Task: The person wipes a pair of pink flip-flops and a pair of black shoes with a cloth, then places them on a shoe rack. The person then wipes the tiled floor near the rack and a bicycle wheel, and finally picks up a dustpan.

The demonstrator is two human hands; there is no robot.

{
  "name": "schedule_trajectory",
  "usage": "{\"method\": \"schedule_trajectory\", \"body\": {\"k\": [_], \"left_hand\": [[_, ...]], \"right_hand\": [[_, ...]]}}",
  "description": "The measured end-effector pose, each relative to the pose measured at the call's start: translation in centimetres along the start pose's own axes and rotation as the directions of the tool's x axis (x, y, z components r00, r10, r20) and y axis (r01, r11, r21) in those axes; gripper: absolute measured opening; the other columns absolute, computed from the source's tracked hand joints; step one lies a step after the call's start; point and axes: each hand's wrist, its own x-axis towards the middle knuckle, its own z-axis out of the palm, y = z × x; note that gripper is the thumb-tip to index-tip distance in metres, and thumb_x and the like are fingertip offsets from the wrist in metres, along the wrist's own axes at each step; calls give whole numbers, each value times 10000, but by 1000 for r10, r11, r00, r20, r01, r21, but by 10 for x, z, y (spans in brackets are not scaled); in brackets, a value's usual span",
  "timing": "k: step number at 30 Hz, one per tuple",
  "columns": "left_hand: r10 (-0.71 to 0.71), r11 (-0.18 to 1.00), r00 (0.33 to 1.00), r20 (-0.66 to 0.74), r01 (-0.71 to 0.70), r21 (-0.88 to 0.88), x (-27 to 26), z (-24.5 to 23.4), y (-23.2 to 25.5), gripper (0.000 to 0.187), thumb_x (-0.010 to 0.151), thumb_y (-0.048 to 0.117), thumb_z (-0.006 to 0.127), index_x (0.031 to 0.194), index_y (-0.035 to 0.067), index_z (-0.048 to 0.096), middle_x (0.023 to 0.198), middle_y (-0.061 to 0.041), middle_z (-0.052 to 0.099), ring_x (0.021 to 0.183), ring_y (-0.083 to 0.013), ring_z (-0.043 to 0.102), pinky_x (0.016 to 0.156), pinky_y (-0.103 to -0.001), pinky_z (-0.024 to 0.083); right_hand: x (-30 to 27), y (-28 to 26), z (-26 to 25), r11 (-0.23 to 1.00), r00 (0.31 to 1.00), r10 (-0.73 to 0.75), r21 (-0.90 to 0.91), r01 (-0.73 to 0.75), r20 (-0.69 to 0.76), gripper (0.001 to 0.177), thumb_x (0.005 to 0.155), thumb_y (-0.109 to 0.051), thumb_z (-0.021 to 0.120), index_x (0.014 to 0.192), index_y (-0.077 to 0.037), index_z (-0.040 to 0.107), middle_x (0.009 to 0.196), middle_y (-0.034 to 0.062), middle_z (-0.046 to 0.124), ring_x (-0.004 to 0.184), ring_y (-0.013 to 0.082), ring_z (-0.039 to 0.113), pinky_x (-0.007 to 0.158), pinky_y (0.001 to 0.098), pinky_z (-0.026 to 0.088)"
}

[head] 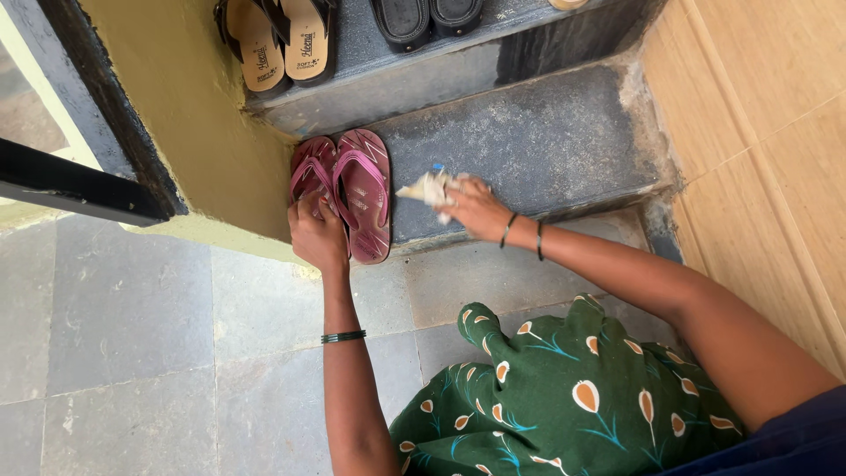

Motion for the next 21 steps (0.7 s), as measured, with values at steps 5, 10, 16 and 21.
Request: {"method": "schedule_trajectory", "body": {"k": [5,10,16,21], "left_hand": [[22,1000,1000,-17,-23,-16,1,-9,-3,155,904,164,721,1047,174,778,1121,-69,728,874,-316,717,718,-446,554],[43,998,999,-22,-44,-45,-7,-10,-2,147,913,151,707,1043,174,771,1092,-45,734,879,-292,724,715,-427,553],[40,997,999,33,-38,-63,-12,-5,21,150,910,145,698,1029,173,786,1033,-45,724,803,-275,706,695,-423,543],[81,993,996,36,-77,-94,-6,-9,31,138,920,142,710,1036,159,782,1044,-47,726,767,-253,701,684,-408,545]], "right_hand": [[-53,58,-28,987,952,-113,79,141,-283,483,819,25,562,1115,-281,791,1174,48,771,1139,236,672,1024,424,506],[-80,209,-65,838,724,530,141,-527,-441,504,925,-52,648,1419,-143,700,1295,190,678,1140,381,550,968,498,468],[-68,137,-3,867,878,418,-186,-463,-236,470,781,-182,770,1238,-74,741,1152,146,736,1188,366,560,1020,527,425],[-61,62,-26,923,988,17,383,43,-153,520,738,-41,689,1225,-203,776,1131,105,758,934,276,688,862,415,543]]}}
